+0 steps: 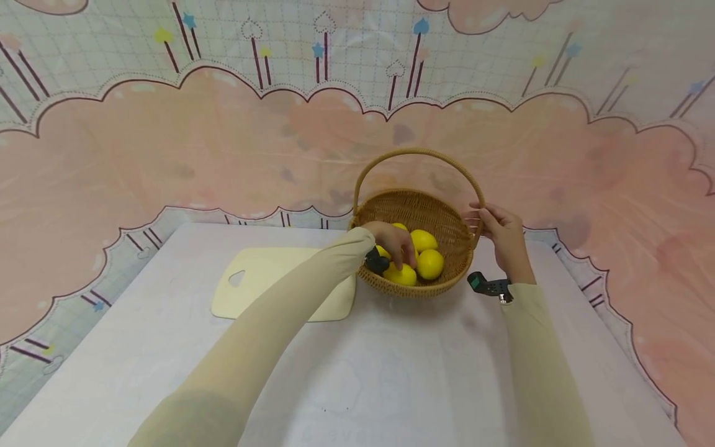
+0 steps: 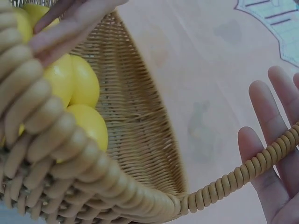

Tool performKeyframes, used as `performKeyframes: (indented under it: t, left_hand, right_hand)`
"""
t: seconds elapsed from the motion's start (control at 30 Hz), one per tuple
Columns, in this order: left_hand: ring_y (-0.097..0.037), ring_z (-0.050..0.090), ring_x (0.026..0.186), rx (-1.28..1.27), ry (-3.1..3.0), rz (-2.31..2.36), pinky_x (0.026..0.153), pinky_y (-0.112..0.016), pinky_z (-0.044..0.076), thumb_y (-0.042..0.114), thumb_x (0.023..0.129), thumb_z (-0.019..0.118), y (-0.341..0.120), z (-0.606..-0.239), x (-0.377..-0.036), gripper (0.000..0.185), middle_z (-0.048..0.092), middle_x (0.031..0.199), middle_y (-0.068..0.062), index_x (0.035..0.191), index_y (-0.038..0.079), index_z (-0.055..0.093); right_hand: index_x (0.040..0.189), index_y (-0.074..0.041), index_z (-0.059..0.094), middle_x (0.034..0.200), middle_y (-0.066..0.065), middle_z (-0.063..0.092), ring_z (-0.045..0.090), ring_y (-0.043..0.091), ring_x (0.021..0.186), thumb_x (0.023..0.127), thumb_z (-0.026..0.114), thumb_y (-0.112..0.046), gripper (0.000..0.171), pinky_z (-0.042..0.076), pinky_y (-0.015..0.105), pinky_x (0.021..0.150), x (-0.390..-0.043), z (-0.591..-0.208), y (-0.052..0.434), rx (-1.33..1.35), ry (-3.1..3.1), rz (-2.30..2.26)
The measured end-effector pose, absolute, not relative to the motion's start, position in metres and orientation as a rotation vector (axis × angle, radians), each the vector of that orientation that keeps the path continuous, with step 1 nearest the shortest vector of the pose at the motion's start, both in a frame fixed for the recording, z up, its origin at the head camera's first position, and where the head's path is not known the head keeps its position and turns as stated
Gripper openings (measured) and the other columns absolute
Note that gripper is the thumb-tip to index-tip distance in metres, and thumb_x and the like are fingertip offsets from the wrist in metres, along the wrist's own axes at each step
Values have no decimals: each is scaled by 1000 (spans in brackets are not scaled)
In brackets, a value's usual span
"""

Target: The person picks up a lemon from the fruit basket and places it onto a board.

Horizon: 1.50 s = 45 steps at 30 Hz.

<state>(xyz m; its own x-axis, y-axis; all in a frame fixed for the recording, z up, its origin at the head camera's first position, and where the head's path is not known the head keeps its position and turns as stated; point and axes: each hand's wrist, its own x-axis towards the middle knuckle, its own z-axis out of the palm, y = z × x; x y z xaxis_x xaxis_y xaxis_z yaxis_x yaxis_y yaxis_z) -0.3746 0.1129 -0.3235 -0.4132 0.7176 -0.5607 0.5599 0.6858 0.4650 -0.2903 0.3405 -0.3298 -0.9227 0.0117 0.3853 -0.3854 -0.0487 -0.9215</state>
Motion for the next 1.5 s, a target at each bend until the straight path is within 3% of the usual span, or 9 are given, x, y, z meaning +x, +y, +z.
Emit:
performKeyframes:
  t: [0.3,0.53,0.7,0.87,0.93,1.1,1.23,1.37,1.5]
  left_hand:
    - [-17,46,130,1050,2156,134,102,-24,44,13,93,59,109,-321,-372,44,48,143,-4,136,13,51]
    - [-20,49,126,1025,2269,125,104,-30,43,13,90,63,101,-317,-376,39,56,134,-3,129,13,58]
    - [-13,52,123,998,2202,100,102,-27,45,19,84,71,112,-345,-412,45,59,130,3,127,20,60]
    - [-16,47,129,946,2188,41,106,-31,42,19,87,67,115,-339,-398,51,52,139,1,136,18,52]
    - [-15,49,127,958,2165,50,104,-30,44,22,87,67,122,-352,-408,50,52,139,3,135,21,52]
    - [-7,55,115,977,2075,133,92,-24,50,27,75,78,154,-432,-486,53,55,131,11,124,32,59]
    - [-9,51,120,918,2096,136,96,-24,47,19,84,70,140,-386,-437,50,50,137,4,131,24,53]
    - [-12,48,118,881,2086,159,90,-21,46,12,90,62,120,-331,-382,48,46,140,-5,136,14,47]
    - [-14,50,120,935,2073,139,85,-17,47,12,91,60,112,-315,-366,49,48,141,-8,138,11,46]
  right_hand:
    - [111,-8,66,89,-5,74,70,9,81,94,53,-19,24,56,19,75,-291,-333,340,386,-1952,2055]
    - [114,-6,65,89,-5,74,70,8,82,94,53,-19,26,55,18,77,-291,-333,340,382,-1956,2038]
    - [111,-8,66,89,-5,74,71,8,81,94,53,-19,24,56,18,75,-291,-334,340,383,-1945,2041]
    - [109,-9,67,88,-4,74,70,9,81,94,53,-19,23,56,18,75,-293,-335,341,396,-1932,2043]
    - [111,-6,66,88,-4,74,70,9,81,94,53,-19,25,56,19,75,-293,-335,341,401,-1928,2044]
    - [113,-1,64,88,-3,74,71,9,81,95,52,-18,28,56,19,75,-292,-336,342,412,-1921,2052]
    - [111,-5,65,88,-3,74,71,9,81,95,51,-18,25,56,19,75,-292,-336,342,423,-1914,2061]
    - [111,-4,65,88,-2,74,71,10,81,95,51,-17,25,56,20,75,-293,-336,342,435,-1903,2065]
    - [112,-2,65,88,-2,74,71,10,80,95,52,-17,26,56,21,75,-293,-337,342,441,-1902,2064]
